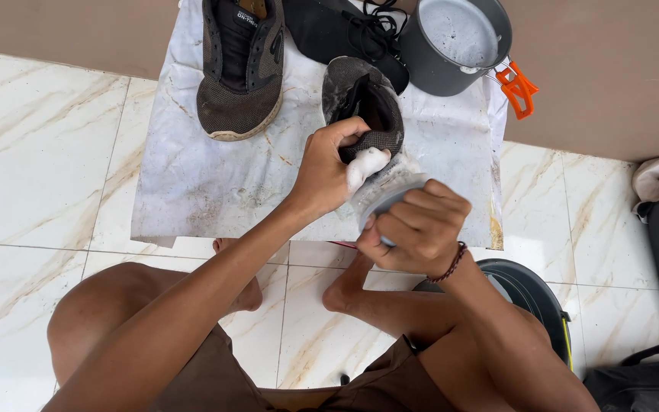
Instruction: Cleaning a pair of black sneakers using a brush and soapy water.
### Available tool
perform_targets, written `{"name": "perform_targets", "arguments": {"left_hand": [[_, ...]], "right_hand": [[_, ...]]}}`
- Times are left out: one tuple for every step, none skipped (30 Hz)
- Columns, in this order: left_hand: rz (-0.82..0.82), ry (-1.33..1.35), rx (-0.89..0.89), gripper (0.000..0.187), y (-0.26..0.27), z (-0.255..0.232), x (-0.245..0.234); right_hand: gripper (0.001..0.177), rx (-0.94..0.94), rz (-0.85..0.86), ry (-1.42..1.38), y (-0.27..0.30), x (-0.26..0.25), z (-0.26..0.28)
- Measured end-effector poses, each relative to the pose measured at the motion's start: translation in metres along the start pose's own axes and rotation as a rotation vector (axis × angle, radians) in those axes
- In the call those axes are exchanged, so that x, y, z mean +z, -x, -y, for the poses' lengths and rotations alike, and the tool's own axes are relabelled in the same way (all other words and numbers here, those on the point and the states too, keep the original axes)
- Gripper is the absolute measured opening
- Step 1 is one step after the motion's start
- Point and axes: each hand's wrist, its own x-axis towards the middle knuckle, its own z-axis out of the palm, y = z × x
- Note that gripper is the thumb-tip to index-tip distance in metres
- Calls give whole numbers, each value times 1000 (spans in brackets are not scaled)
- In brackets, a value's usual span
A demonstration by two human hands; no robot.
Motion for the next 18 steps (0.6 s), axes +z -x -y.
{"name": "perform_targets", "arguments": {"left_hand": [[-2,-2,0,4,-1,5,-4],[14,-20,20,7,-1,10,-6],[31,-38,39,11,-1,15,-8],[27,-35,46,11,-1,18,-9],[34,-17,42,12,-1,21,-10],[46,1,33,12,1,25,-11],[47,5,36,12,-2,28,-10],[41,40,14,11,-2,32,-10],[34,75,-8,9,-2,35,-9],[33,77,-12,9,3,35,-7],[20,83,-12,9,7,35,-3],[14,90,-5,8,6,34,1],[18,93,-1,8,7,36,1],[35,68,11,10,7,39,0],[52,42,24,11,8,42,-1],[61,49,24,11,7,41,-5],[32,70,18,12,7,41,-9],[12,99,9,13,6,41,-9]], "right_hand": [[43,-2,-1,-3,0,10,10],[40,-49,1,10,2,19,19],[37,-97,3,23,3,27,29],[37,-105,4,26,2,27,29],[37,-98,18,6,0,27,28],[36,-85,33,-14,0,27,30],[36,-86,35,-10,-4,18,16],[38,-42,35,-22,-7,10,4],[41,2,35,-33,-10,2,-8],[41,4,39,-36,-6,2,-13],[42,41,22,-44,-2,1,-19],[43,75,1,-44,1,0,-27],[43,75,0,-38,8,14,-3],[41,11,-2,-44,16,30,20],[39,-52,-4,-51,24,47,42],[39,-47,-1,-41,23,54,52],[38,-63,8,-43,22,62,60],[37,-71,22,-36,24,68,69]]}}
